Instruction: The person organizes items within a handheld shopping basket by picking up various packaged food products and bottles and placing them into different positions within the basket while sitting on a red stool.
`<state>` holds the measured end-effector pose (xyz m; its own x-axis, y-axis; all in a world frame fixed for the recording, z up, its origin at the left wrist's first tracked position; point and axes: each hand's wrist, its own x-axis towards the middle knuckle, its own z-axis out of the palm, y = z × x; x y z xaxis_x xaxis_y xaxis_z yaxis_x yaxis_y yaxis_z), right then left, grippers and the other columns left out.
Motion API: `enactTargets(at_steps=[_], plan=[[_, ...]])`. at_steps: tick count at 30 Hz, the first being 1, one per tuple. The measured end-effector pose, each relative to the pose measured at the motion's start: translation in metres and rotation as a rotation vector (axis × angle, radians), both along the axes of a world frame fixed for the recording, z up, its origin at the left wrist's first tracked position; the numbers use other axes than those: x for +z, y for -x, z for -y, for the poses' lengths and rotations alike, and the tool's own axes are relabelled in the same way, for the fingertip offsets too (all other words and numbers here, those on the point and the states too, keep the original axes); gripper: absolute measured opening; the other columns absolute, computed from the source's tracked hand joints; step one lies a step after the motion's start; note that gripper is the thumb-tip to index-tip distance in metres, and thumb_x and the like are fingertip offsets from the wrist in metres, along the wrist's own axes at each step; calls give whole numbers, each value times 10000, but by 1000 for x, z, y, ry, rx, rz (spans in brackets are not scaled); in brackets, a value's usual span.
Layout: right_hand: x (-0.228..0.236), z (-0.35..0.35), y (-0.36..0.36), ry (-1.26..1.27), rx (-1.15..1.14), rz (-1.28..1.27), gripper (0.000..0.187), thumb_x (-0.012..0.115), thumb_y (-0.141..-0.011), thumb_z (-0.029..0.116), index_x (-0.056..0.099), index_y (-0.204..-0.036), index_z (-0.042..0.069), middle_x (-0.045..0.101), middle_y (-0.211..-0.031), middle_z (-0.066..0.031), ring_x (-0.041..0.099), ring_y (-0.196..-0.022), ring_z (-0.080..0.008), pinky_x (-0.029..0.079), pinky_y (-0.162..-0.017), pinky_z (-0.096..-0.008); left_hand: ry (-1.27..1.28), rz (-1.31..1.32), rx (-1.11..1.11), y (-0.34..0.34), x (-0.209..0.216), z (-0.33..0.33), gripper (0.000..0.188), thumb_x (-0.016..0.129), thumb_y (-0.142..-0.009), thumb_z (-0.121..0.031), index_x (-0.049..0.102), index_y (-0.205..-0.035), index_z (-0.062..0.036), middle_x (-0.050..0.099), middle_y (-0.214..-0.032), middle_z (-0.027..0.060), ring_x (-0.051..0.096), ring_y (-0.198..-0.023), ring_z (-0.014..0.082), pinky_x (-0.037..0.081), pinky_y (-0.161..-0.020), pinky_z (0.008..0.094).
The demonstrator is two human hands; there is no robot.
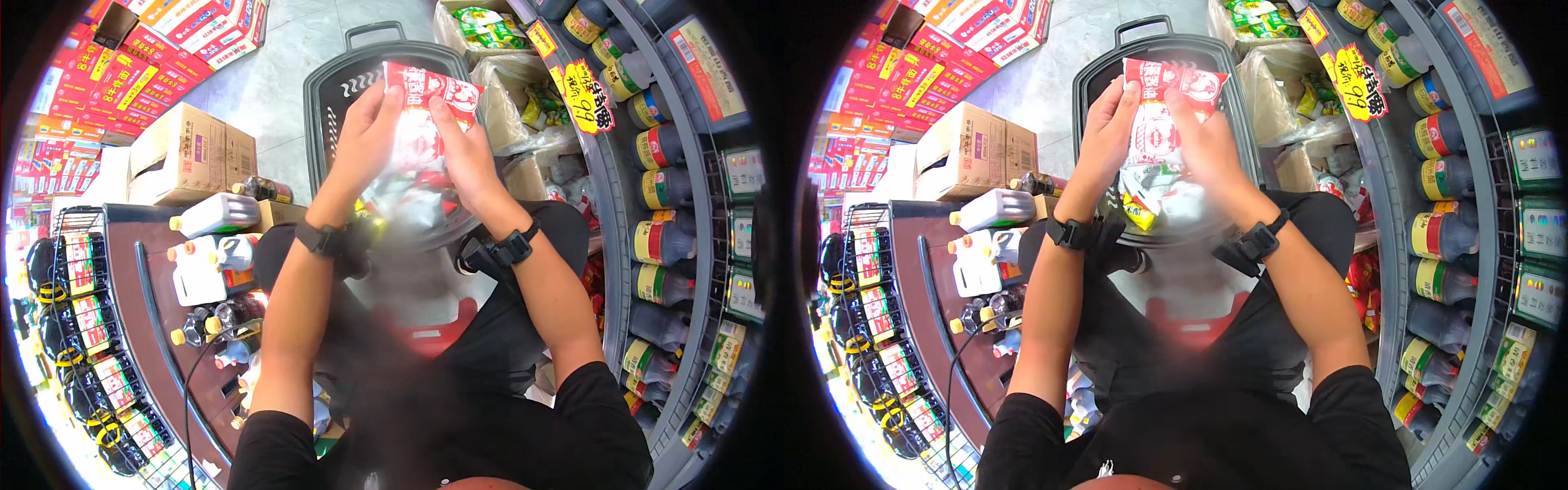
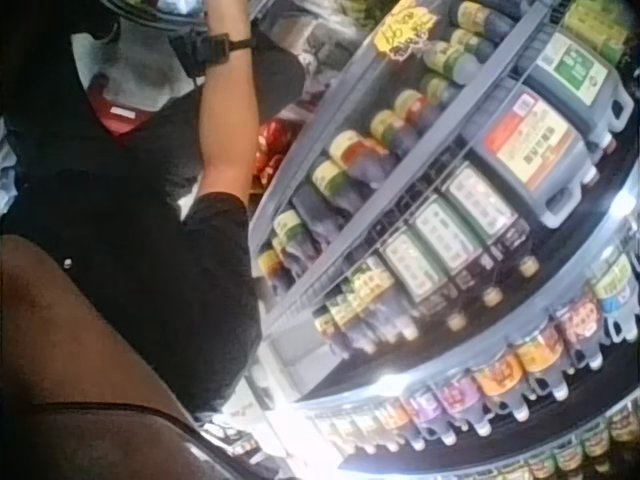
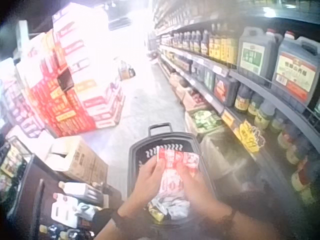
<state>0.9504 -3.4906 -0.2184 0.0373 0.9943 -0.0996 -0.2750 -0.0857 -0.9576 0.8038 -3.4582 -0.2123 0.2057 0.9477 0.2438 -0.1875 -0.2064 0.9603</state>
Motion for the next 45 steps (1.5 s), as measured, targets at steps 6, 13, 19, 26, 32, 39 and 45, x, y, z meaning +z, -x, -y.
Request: enactTargets(at_steps=[6, 13, 19, 26, 32, 39, 45], plan=[[1, -5, -10, -433, -339, 717, 475, 744, -902, 249, 590, -1282, 10, 741, -983, -166, 732, -858, -320, 563, -735, -413, 438, -60, -34, 2, 0, 4, 449, 484, -1069, -428, 553, -1331, -71, 633, -1208, 99, 661, -1055, 190, 590, -828, 360], [10, 25, -30, -502, 9, 943, 772, 791, -785, 325, 469, -1436, 62, 609, -1268, -238, 667, -1053, -424, 548, -857, -491, 574, 259, -146, -19, -7, 10, 302, 593, -1038, -263, 596, -1256, -54, 692, -1158, 63, 676, -1036, 164, 553, -905, 331], [8, 34, -47, -398, -137, 1082, 880, 811, -750, 361, 434, -1492, 76, 473, -1353, -264, 612, -1137, -459, 523, -939, -507, 542, 285, -164, -37, -10, 15, 316, 624, -1027, -197, 575, -1299, -44, 669, -1224, 77, 670, -1102, 189, 573, -910, 367], [3, 14, -111, -241, -6, 994, 569, 732, -788, 201, 622, -1334, 89, 721, -983, -235, 704, -921, -377, 556, -820, -451, 496, -428, -387, -32, -24, 20, 428, 586, -1035, -351, 612, -1308, -22, 678, -1201, 95, 674, -1060, 198, 569, -863, 347], [-14, -6, -214, 107, 20, 1599, 314, 731, -740, 185, 725, -1036, 81, 726, -1050, -205, 688, -1039, -388, 551, -855, -490, 3, -919, -409, -28, -54, 15, 384, 615, -969, -341, 701, -1197, -44, 748, -1008, 158, 737, -881, 263, 557, -806, 358], [1, 7, -177, -138, -265, 1624, 368, 687, -874, 347, 733, -1071, 39, 728, -1086, -211, 689, -1033, -401, 542, -898, -476, 32, -1376, -332, 5, -48, 15, 407, 579, -961, -363, 663, -1204, -47, 740, -999, 213, 712, -964, 375, 548, -849, 452], [159, 136, -68, -1027, 35, 882, 171, 599, -893, 4, 705, -1027, 6, 718, -980, -214, 665, -811, -319, 527, -690, -442, -3, -1395, -346, 14, -58, 14, 435, 563, -938, -358, 648, -1274, -94, 718, -1081, 243, 682, -1048, 415, 532, -928, 479]])
